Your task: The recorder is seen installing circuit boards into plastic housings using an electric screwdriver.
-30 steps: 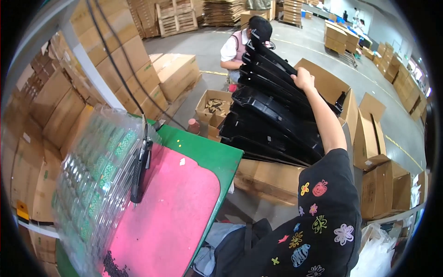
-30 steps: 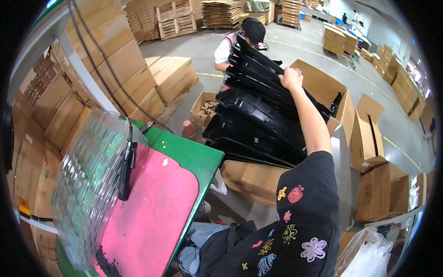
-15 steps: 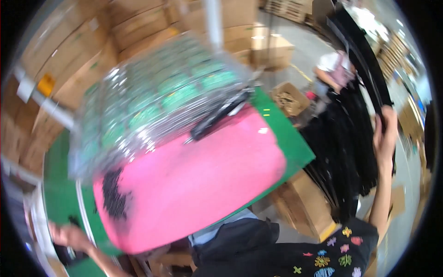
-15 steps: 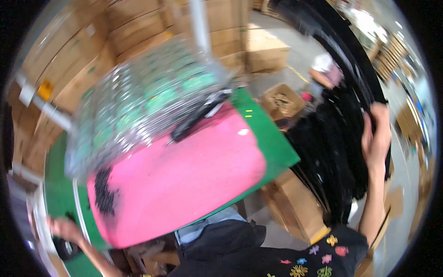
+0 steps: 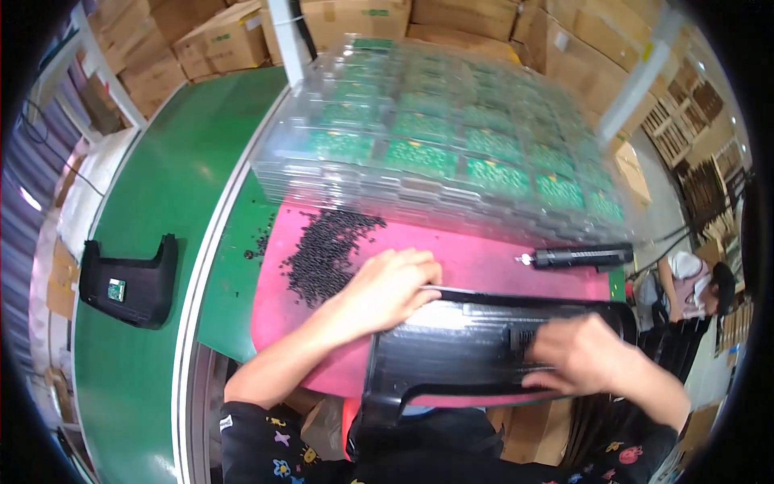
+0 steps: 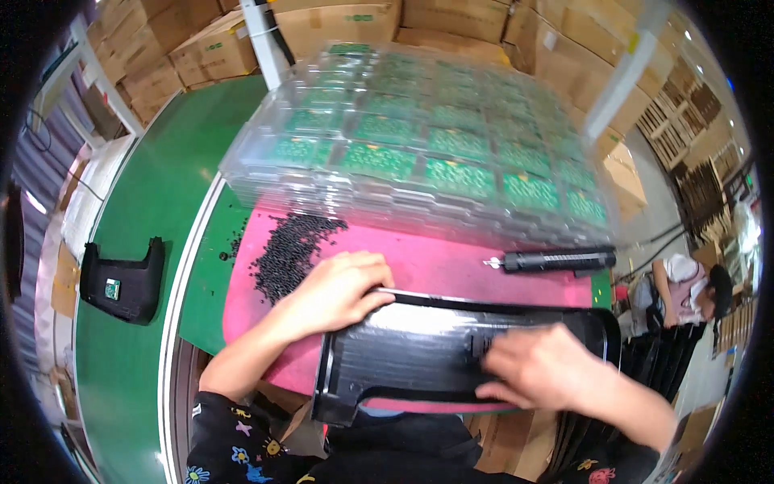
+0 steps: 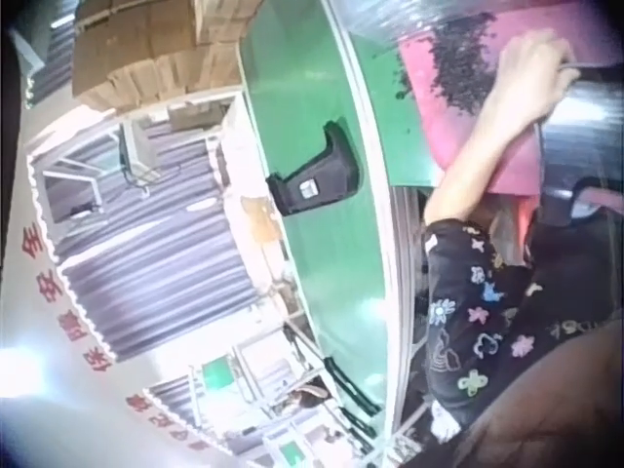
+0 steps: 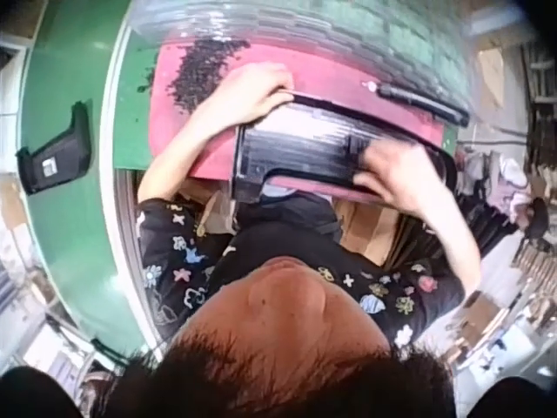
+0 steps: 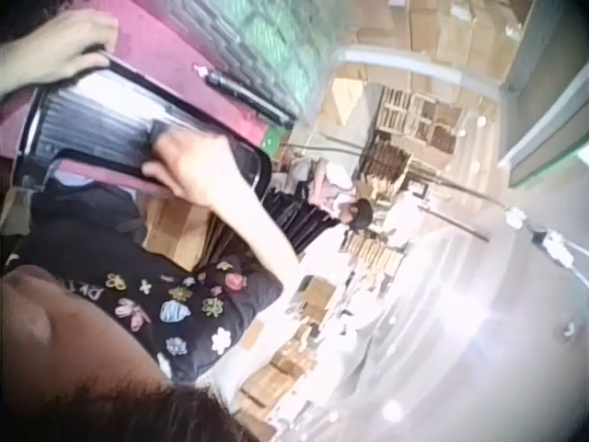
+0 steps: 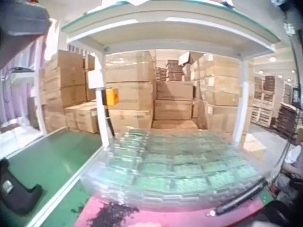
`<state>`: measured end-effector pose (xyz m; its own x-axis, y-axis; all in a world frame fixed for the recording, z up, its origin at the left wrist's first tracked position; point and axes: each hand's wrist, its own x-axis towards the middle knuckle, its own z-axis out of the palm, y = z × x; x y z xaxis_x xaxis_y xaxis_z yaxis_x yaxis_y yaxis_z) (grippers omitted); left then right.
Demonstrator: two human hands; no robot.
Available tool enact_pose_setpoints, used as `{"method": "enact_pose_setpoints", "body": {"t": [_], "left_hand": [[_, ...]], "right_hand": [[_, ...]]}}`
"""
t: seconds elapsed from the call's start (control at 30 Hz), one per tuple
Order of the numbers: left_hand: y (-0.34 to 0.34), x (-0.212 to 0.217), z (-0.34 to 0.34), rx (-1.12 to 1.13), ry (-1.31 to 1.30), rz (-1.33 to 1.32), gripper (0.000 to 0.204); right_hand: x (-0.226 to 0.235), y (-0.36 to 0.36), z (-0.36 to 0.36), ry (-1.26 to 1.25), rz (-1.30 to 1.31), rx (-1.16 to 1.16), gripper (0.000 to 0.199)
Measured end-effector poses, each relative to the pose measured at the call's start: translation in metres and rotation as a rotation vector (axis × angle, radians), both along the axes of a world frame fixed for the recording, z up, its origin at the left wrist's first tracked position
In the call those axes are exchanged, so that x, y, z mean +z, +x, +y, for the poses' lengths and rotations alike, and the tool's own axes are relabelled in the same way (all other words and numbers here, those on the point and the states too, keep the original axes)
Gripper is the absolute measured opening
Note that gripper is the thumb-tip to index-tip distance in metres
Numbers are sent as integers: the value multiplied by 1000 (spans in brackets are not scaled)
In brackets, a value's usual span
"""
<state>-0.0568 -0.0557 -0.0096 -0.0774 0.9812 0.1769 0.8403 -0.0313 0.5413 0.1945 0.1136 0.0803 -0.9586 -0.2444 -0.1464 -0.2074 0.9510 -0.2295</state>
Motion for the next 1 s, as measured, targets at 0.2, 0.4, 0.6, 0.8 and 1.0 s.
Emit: {"method": "enact_pose_setpoints", "body": {"t": [0.2, 0.4, 0.6, 0.8, 1.0], "left_hand": [[-6, -15, -2, 65, 160, 119, 26], [-8, -12, -6, 28, 97, 155, 52], [-4, -22, -3, 19, 114, 192, 33], [-3, -25, -1, 26, 160, 148, 30], [-7, 2, -15, 59, -32, 111, 48]], "right_hand": [[29, -244, 83, 65, 510, -243, 30], [-11, -458, 153, 160, 490, -537, 55], [-53, -556, 170, 124, 471, -700, 58], [-34, -542, 153, 286, 752, -591, 29], [12, -373, 69, -835, 777, -266, 19]]}}
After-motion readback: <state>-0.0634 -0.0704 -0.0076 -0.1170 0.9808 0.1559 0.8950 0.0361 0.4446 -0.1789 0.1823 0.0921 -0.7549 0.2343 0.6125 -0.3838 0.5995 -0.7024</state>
